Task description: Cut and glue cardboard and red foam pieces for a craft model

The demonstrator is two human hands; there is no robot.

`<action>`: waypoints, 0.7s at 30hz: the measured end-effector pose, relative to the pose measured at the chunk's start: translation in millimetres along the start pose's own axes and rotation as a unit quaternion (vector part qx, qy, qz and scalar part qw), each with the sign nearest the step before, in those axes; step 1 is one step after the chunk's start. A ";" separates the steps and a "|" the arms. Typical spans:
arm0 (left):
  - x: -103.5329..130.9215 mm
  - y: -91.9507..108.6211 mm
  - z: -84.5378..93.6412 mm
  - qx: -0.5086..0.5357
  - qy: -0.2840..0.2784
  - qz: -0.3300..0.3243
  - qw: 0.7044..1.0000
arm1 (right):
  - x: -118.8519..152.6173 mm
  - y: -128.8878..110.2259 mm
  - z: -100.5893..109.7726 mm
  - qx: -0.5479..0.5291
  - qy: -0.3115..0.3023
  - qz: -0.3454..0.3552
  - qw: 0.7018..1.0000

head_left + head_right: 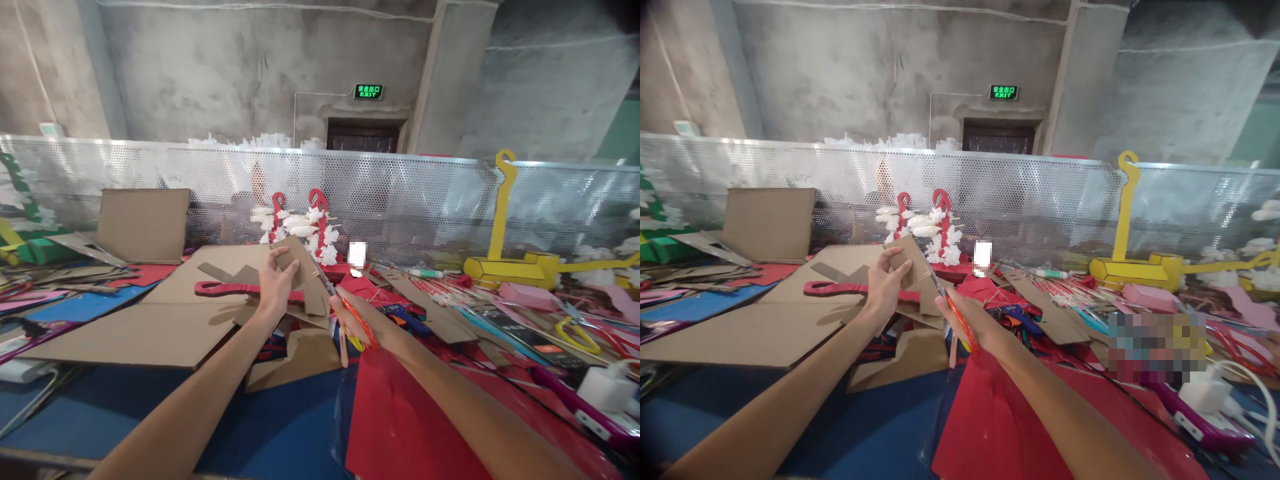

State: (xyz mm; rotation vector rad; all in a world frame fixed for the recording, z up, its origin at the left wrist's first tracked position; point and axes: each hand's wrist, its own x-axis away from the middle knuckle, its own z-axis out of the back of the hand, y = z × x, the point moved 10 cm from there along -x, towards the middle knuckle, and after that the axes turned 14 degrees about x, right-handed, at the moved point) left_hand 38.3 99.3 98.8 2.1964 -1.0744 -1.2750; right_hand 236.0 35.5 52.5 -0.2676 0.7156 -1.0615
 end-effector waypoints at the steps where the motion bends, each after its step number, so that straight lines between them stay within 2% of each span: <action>1: 0.0 0.0 0.5 0.000 0.001 -0.001 1.000 | -0.5 -2.7 -0.4 0.021 0.000 0.014 1.000; 3: -0.4 0.3 2.0 -0.004 0.005 -0.006 1.000 | -1.8 -7.4 -1.1 0.061 0.000 0.038 0.997; 8: -1.4 0.8 4.0 -0.007 0.012 -0.010 1.000 | -3.8 -11.4 0.2 0.107 0.018 0.041 0.993; 21: -3.5 -1.5 5.4 -0.005 0.005 0.007 1.000 | -3.2 -13.2 -4.7 0.123 0.006 0.021 0.992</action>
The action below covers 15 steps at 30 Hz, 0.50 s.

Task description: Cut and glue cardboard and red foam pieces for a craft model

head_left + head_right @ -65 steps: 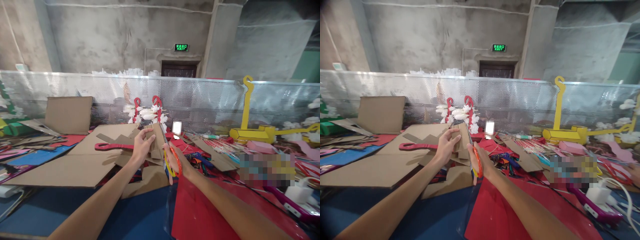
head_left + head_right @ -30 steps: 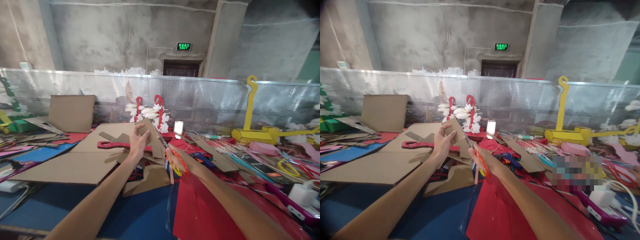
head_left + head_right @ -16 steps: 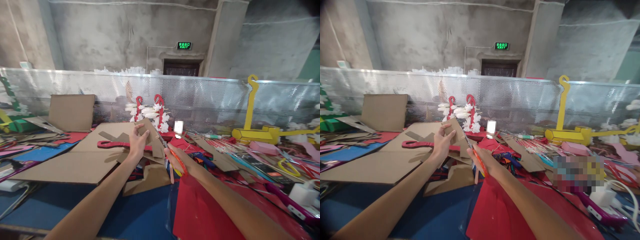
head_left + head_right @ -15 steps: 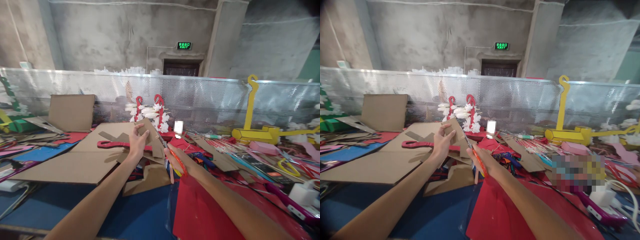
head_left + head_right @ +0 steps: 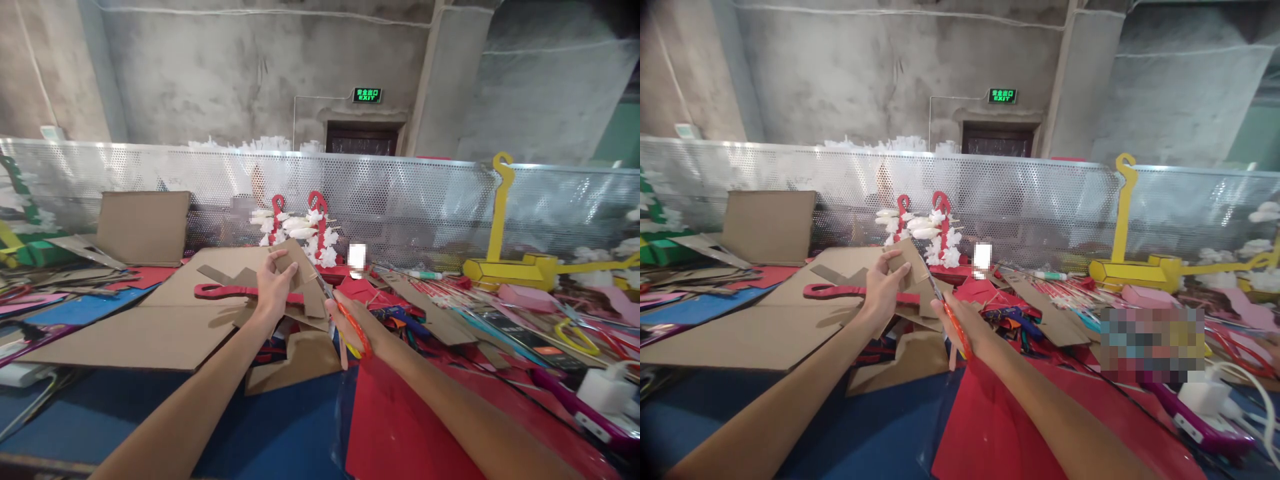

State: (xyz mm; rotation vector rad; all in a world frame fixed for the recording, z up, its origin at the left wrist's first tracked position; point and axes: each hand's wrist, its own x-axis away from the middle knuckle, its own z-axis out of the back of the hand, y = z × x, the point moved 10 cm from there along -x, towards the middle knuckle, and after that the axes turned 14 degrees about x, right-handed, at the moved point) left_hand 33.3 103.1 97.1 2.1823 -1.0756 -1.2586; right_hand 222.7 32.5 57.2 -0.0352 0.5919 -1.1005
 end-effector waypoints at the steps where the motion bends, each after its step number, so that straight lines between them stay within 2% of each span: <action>1: 0.3 0.8 -0.3 0.001 0.000 -0.001 1.000 | 0.1 -1.1 0.5 0.002 0.002 -0.001 1.000; 8: 7.6 -1.8 -10.1 0.015 -0.020 0.022 0.999 | 1.7 -1.7 2.5 -0.018 -0.005 -0.022 1.000; 15: 7.8 -0.6 -9.7 0.016 -0.016 0.017 1.000 | 2.0 -1.0 4.6 0.004 0.017 -0.034 0.999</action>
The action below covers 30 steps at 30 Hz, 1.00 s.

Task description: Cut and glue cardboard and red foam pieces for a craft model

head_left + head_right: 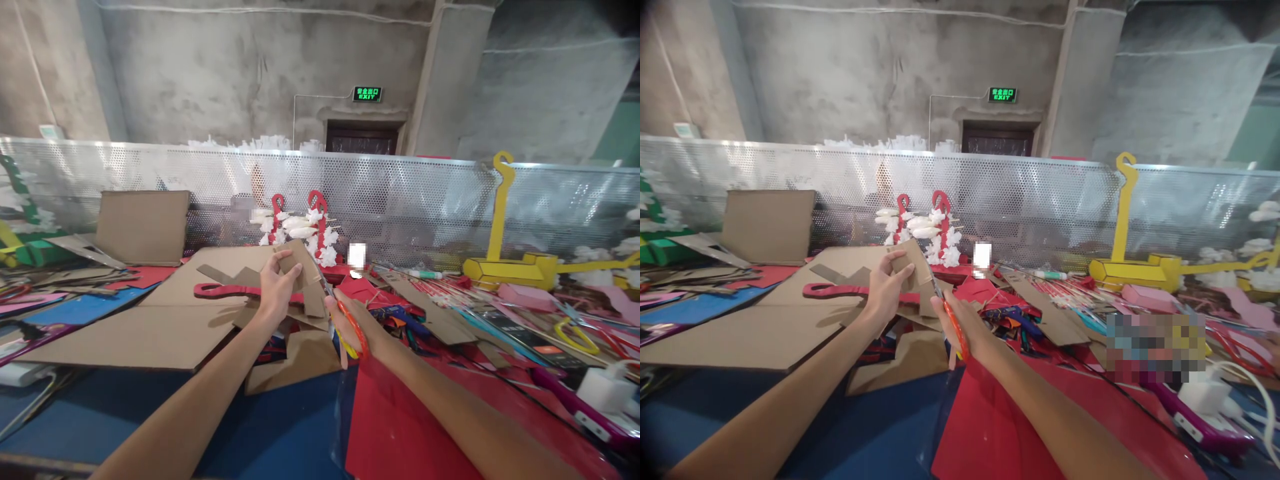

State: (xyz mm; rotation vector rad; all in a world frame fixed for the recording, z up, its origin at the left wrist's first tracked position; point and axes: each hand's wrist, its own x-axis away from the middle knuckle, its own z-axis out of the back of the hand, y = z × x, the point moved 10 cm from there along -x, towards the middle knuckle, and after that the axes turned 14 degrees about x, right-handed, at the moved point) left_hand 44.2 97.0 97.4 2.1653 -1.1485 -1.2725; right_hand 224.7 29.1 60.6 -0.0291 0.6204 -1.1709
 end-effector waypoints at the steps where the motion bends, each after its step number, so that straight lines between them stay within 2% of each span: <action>1: 0.0 -0.3 0.0 0.002 0.000 0.001 1.000 | -0.2 -0.3 -0.1 0.003 0.003 0.001 1.000; 8: 5.0 -5.3 -5.7 -0.008 -0.015 0.019 1.000 | -1.2 4.9 -4.0 -0.021 -0.016 -0.025 0.999; 14: 9.9 -5.2 -12.1 -0.008 -0.032 0.020 0.999 | -1.8 2.3 5.6 -0.010 0.026 -0.023 0.999; 21: 5.7 -8.0 -7.3 0.001 -0.014 0.024 1.000 | -0.6 2.9 3.4 -0.092 -0.002 -0.005 0.996; 30: 4.0 -10.8 -4.5 0.018 -0.004 0.051 0.999 | -2.5 3.2 2.9 -0.017 -0.019 -0.008 1.000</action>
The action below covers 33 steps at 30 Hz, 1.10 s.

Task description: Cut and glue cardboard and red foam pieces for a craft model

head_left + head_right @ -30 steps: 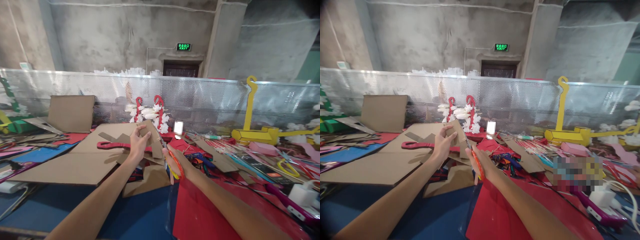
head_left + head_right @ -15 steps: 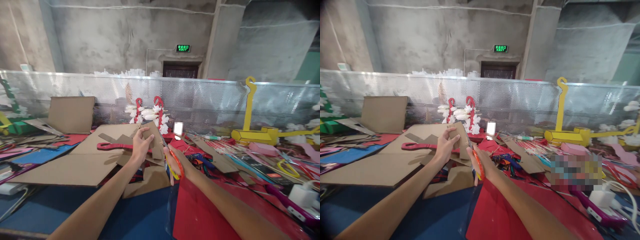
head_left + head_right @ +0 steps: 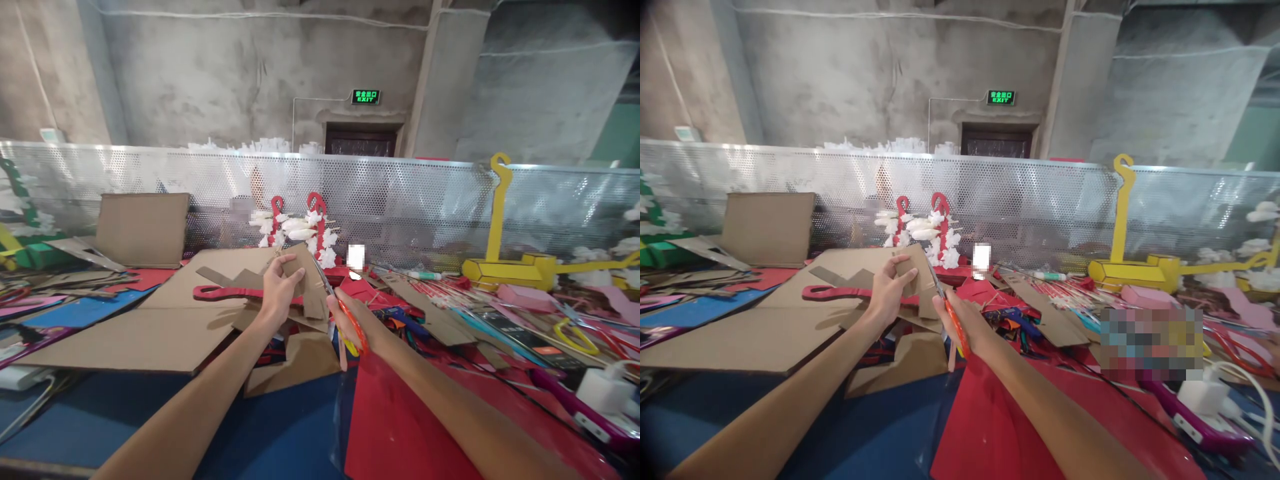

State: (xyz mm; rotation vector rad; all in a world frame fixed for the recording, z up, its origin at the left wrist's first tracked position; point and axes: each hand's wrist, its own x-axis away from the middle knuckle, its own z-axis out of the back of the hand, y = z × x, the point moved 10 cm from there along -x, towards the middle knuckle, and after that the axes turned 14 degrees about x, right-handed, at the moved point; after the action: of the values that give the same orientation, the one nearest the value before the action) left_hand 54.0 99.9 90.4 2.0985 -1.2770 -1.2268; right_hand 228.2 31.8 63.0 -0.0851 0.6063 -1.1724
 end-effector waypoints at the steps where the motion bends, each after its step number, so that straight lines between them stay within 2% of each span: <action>1: -0.1 -0.4 -0.5 -0.001 -0.003 0.002 1.000 | -0.2 0.5 0.1 0.014 0.000 -0.003 1.000; 9: -0.7 -0.6 -2.3 -0.008 -0.016 -0.004 1.000 | 0.2 2.5 1.5 0.103 0.015 -0.012 0.995; 16: 2.3 1.7 -2.3 -0.012 -0.007 -0.001 1.000 | -1.8 2.8 -6.9 0.076 0.031 -0.008 0.997; 21: 1.4 0.3 -2.0 -0.005 -0.008 0.001 1.000 | -0.8 0.4 -2.2 0.069 0.048 -0.015 0.996; 24: 2.5 2.7 -4.8 -0.009 -0.023 -0.012 1.000 | -2.7 1.7 -1.4 0.012 0.051 -0.024 0.998; 29: 9.7 6.6 -16.6 -0.014 -0.075 -0.011 0.997 | -6.6 29.5 -9.8 -0.192 0.008 -0.095 0.977; 31: 11.5 6.4 -18.3 -0.006 -0.081 -0.003 0.997 | -6.5 37.2 -7.2 -0.189 -0.020 -0.092 0.977; 33: 12.0 4.4 -18.7 0.000 -0.085 0.006 0.996 | -4.8 37.7 -5.7 -0.133 -0.075 -0.059 0.986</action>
State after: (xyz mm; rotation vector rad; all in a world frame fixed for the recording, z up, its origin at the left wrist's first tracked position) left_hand 69.8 85.4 97.8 2.0200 -1.3594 -1.4244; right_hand 255.8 52.7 46.3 -0.4390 0.6281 -1.1818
